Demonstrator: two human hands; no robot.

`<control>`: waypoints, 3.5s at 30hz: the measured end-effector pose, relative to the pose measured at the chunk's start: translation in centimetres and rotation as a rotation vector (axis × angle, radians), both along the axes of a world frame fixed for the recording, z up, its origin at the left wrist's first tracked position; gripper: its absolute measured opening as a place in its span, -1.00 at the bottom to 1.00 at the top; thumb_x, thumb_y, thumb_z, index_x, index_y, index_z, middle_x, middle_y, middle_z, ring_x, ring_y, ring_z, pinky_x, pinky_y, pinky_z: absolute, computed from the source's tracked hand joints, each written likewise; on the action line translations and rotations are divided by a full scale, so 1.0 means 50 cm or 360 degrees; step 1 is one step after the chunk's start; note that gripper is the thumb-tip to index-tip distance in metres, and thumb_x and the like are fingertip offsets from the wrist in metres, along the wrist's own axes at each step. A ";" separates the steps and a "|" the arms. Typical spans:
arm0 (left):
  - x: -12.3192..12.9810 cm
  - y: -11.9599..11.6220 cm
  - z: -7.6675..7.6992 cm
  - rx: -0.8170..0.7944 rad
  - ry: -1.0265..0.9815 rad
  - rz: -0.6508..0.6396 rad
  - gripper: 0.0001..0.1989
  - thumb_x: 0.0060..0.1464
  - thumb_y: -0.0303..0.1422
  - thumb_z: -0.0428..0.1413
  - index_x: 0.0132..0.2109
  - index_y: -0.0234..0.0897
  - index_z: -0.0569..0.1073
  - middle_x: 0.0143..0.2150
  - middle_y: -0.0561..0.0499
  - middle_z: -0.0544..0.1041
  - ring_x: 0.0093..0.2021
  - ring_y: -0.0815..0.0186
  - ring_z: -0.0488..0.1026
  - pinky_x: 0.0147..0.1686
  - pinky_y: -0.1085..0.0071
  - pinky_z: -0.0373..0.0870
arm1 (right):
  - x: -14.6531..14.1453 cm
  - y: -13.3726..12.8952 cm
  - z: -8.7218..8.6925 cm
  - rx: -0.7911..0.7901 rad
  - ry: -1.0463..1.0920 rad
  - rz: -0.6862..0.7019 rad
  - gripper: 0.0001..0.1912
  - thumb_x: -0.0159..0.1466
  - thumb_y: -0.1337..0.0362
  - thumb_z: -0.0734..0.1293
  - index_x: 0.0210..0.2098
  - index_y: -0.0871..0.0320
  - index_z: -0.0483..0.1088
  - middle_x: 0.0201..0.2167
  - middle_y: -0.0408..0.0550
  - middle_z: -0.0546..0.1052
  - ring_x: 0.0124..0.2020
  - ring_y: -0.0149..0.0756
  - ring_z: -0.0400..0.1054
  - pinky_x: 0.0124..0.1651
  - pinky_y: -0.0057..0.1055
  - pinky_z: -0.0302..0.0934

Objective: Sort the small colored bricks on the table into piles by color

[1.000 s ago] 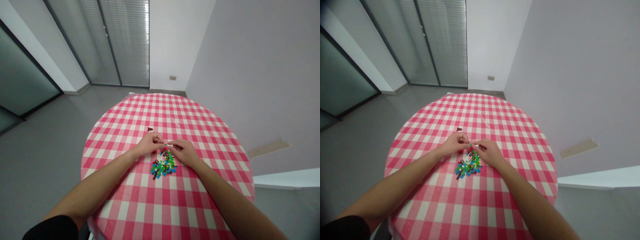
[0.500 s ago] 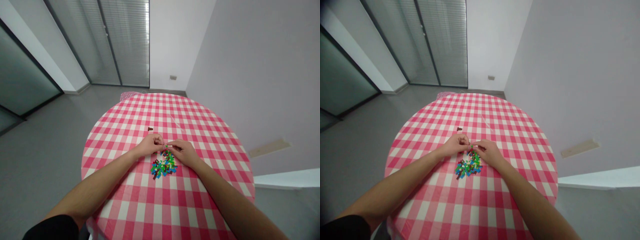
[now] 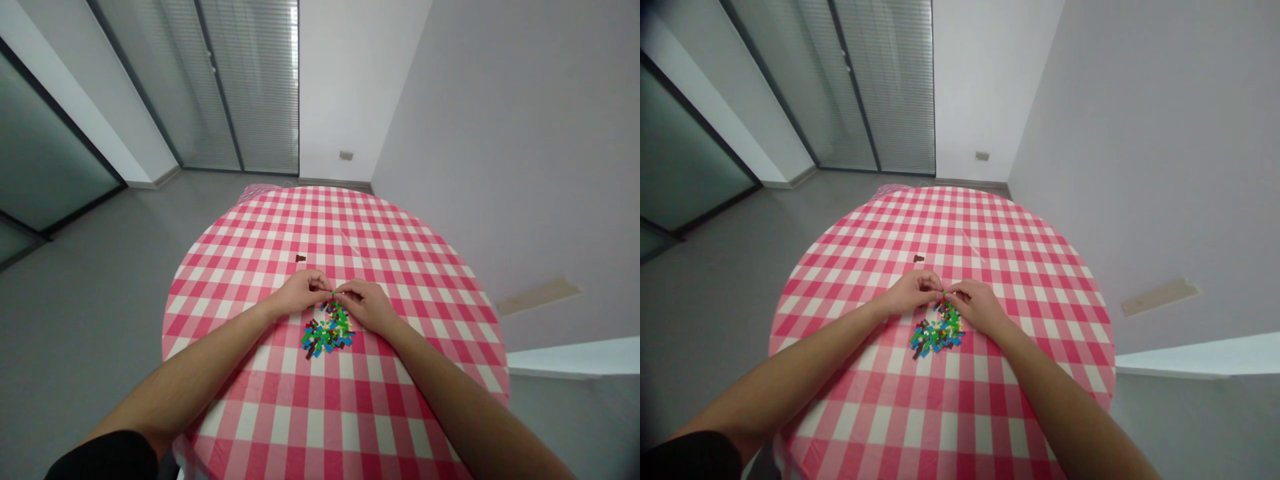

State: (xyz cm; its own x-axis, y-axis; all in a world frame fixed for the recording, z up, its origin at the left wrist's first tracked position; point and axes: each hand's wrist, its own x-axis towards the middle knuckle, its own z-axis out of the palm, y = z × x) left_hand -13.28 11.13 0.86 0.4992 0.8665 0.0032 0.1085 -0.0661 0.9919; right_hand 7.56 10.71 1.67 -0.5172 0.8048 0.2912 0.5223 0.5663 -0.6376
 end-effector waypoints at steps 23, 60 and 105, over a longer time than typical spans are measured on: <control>-0.001 0.000 0.004 -0.0045 -0.0003 -0.0119 -0.93 0.03 -0.43 0.15 -0.30 -0.32 0.41 -0.57 0.12 0.43 -0.57 0.48 0.28 -0.51 0.51 0.15 | 0.003 0.003 -0.006 0.0038 -0.0052 -0.0025 -0.83 0.24 0.21 0.38 -0.24 0.14 0.57 -0.51 -0.08 0.48 -0.49 -0.36 0.29 -0.42 -0.44 0.10; -0.008 0.006 -0.007 0.0014 -0.0051 -0.0150 -0.86 -0.05 -0.56 0.09 -0.31 -0.32 0.49 -0.40 0.00 0.54 -0.46 0.42 0.42 -0.40 0.46 0.33 | 0.009 0.153 -0.019 0.0113 -0.0308 -0.0262 -0.80 0.23 0.26 0.34 -0.24 0.17 0.59 -0.35 0.02 0.59 -0.33 -0.22 0.43 -0.29 -0.34 0.25; -0.009 0.004 -0.007 0.0153 0.0101 -0.0081 -0.92 0.01 -0.49 0.10 -0.30 -0.35 0.48 -0.46 0.03 0.50 -0.50 0.45 0.37 -0.47 0.49 0.28 | -0.004 0.164 -0.011 -0.0159 -0.0336 -0.0357 -0.70 0.21 0.21 0.35 -0.11 0.16 0.58 -0.25 0.07 0.63 -0.30 -0.21 0.48 -0.24 -0.34 0.29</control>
